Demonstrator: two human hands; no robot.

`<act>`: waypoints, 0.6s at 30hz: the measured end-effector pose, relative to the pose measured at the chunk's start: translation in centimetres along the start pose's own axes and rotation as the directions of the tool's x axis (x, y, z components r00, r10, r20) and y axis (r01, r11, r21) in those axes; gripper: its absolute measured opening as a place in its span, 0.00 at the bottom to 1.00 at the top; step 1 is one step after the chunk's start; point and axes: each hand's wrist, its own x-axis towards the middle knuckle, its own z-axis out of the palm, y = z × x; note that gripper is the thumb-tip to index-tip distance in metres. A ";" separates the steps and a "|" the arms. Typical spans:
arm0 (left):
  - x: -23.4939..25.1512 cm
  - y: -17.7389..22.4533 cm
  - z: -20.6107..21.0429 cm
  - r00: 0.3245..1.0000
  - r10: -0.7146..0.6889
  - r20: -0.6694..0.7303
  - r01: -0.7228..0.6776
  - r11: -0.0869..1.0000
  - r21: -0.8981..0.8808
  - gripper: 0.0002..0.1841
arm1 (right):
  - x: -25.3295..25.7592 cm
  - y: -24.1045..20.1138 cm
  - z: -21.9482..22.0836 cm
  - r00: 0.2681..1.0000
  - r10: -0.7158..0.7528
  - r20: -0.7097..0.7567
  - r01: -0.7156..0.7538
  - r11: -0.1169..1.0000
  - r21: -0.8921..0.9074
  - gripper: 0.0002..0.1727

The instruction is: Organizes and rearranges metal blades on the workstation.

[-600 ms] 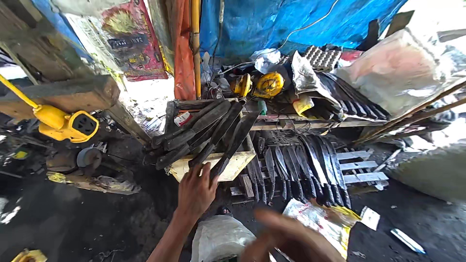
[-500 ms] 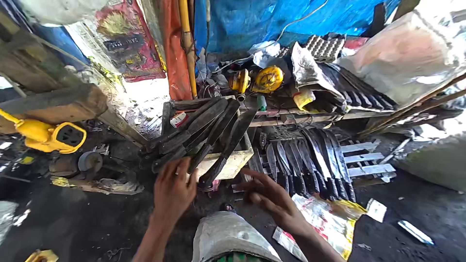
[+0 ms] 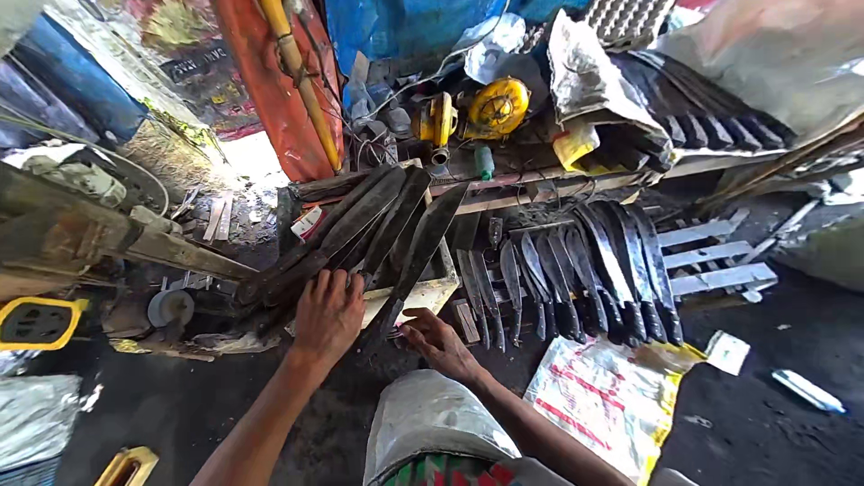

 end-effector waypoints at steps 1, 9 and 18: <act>-0.1 0.7 1.1 0.998 -0.019 0.065 0.018 1.000 0.017 0.22 | 0.0 0.2 0.0 1.000 -0.002 0.004 0.002 1.000 0.007 0.27; 1.0 0.2 2.4 0.946 -0.190 0.261 0.232 0.963 -0.137 0.29 | -1.3 2.2 -0.7 1.000 -0.022 0.009 0.022 0.999 -0.024 0.27; 4.5 -6.1 -3.9 0.938 -0.184 0.292 0.276 0.908 -0.314 0.18 | -2.9 3.5 -1.7 0.999 -0.042 -0.024 0.041 0.998 -0.042 0.24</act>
